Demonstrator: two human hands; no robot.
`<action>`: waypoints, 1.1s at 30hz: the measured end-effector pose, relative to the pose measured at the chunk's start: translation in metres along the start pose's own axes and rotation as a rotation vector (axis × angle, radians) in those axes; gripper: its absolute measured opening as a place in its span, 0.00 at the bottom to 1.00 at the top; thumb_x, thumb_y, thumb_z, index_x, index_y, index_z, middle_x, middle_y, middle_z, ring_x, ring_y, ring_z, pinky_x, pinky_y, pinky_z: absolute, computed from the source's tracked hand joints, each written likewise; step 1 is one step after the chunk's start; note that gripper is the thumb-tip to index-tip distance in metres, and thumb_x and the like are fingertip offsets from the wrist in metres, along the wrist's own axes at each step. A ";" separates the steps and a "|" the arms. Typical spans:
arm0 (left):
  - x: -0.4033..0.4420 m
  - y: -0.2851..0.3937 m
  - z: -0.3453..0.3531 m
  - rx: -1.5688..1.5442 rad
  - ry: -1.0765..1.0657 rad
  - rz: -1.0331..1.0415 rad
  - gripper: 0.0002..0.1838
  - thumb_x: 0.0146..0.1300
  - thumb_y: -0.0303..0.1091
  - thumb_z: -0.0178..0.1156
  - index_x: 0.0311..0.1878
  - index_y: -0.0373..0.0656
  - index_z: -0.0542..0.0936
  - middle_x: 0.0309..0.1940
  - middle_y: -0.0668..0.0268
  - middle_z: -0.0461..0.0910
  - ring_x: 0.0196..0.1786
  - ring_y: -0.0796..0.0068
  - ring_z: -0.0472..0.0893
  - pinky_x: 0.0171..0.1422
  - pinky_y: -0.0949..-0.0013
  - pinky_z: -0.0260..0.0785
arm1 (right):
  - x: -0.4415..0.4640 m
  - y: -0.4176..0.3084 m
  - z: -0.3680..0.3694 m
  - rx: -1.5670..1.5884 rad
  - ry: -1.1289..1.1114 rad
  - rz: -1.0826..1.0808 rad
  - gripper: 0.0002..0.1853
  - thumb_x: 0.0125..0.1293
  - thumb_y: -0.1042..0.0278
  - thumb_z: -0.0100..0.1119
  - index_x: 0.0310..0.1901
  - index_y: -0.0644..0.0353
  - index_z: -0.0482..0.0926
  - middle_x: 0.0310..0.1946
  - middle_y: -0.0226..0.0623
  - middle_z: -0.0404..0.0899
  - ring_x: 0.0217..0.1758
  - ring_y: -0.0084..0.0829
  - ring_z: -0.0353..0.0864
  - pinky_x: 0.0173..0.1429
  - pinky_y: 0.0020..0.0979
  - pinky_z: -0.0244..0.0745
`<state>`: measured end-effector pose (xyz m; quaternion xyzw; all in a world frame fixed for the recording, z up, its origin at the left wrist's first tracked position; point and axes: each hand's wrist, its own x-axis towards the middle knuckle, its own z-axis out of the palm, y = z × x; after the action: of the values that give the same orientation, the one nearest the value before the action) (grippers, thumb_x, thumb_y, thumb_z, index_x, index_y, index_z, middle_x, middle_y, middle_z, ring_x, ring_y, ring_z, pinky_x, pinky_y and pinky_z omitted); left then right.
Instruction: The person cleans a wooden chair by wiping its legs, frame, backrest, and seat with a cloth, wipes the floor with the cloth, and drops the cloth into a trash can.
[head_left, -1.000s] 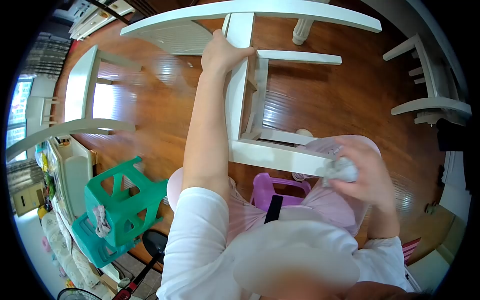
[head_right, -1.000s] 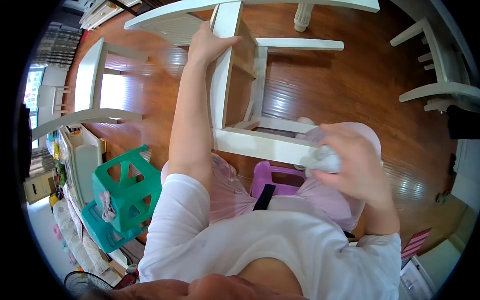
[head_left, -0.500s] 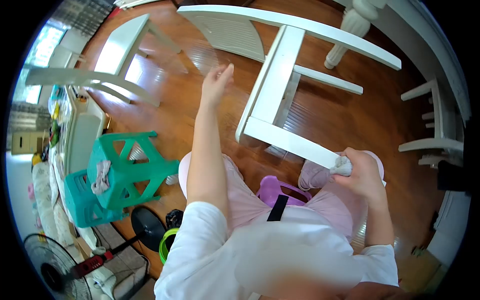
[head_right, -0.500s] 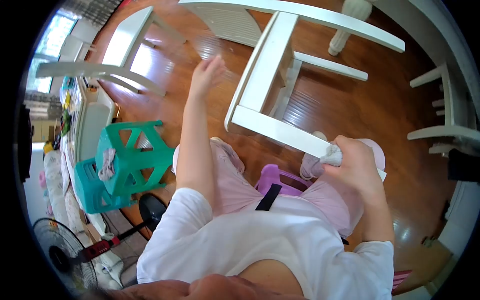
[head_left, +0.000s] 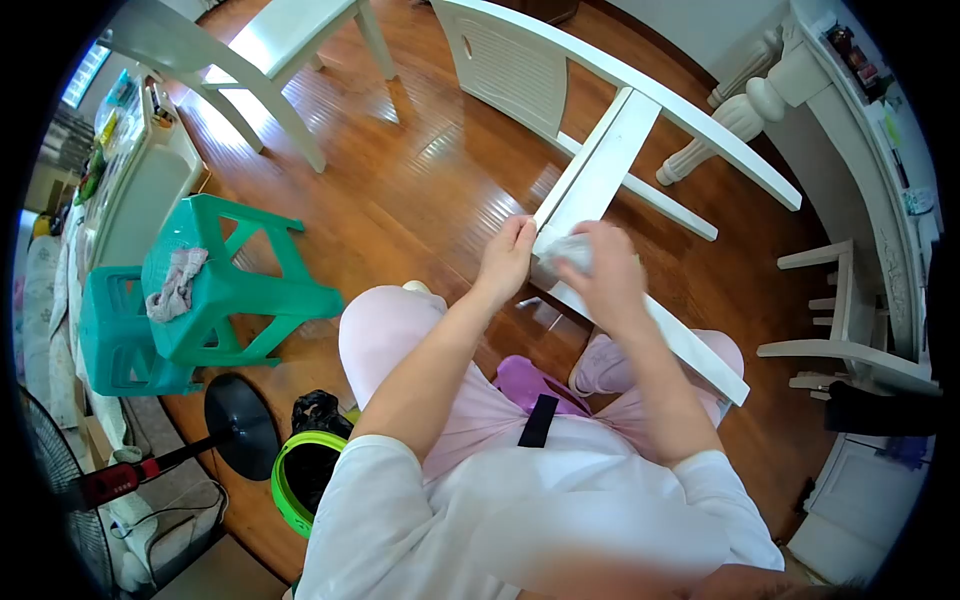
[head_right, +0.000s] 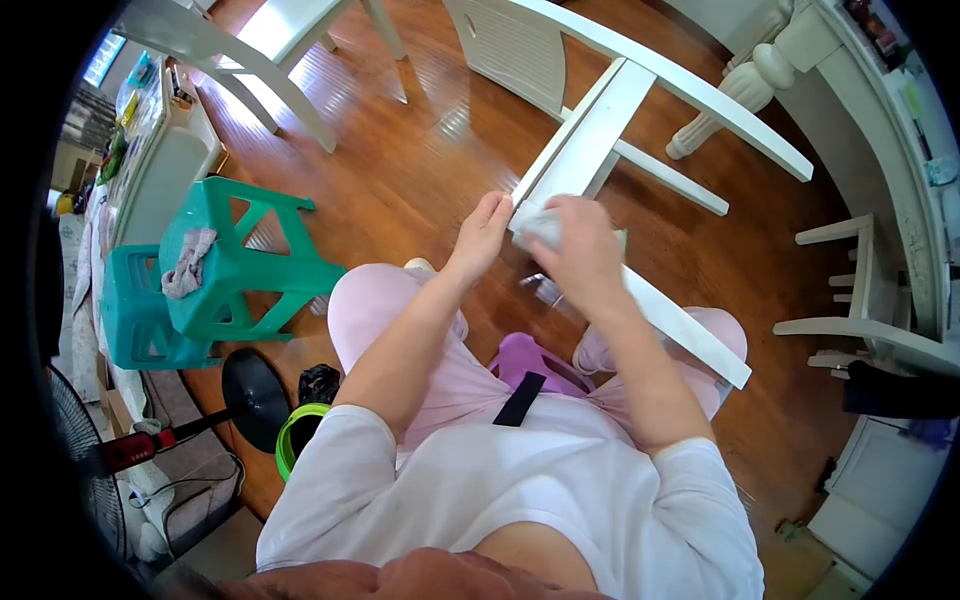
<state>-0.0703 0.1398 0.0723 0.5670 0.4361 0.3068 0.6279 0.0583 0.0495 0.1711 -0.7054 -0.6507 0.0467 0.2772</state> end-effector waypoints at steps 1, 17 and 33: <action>-0.005 0.007 0.003 0.032 0.039 0.037 0.19 0.73 0.45 0.47 0.54 0.40 0.75 0.44 0.60 0.80 0.49 0.69 0.77 0.56 0.66 0.67 | -0.002 0.000 0.004 -0.007 -0.005 0.002 0.21 0.51 0.64 0.70 0.46 0.57 0.75 0.45 0.39 0.77 0.52 0.43 0.75 0.53 0.38 0.72; -0.010 0.013 0.012 0.102 0.048 0.125 0.19 0.72 0.39 0.44 0.58 0.37 0.71 0.51 0.46 0.76 0.57 0.50 0.75 0.61 0.57 0.65 | 0.050 0.047 0.029 0.012 -0.005 0.068 0.13 0.53 0.68 0.67 0.39 0.60 0.76 0.38 0.42 0.75 0.46 0.45 0.73 0.52 0.41 0.69; -0.004 0.023 0.011 0.174 0.034 0.145 0.19 0.72 0.38 0.45 0.58 0.35 0.70 0.51 0.44 0.76 0.55 0.47 0.75 0.60 0.55 0.66 | 0.062 0.060 0.028 0.001 -0.020 -0.016 0.17 0.52 0.60 0.71 0.41 0.53 0.78 0.41 0.35 0.75 0.49 0.43 0.70 0.52 0.40 0.69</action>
<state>-0.0601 0.1354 0.0957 0.6442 0.4294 0.3219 0.5449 0.1093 0.1172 0.1381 -0.6996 -0.6589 0.0519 0.2716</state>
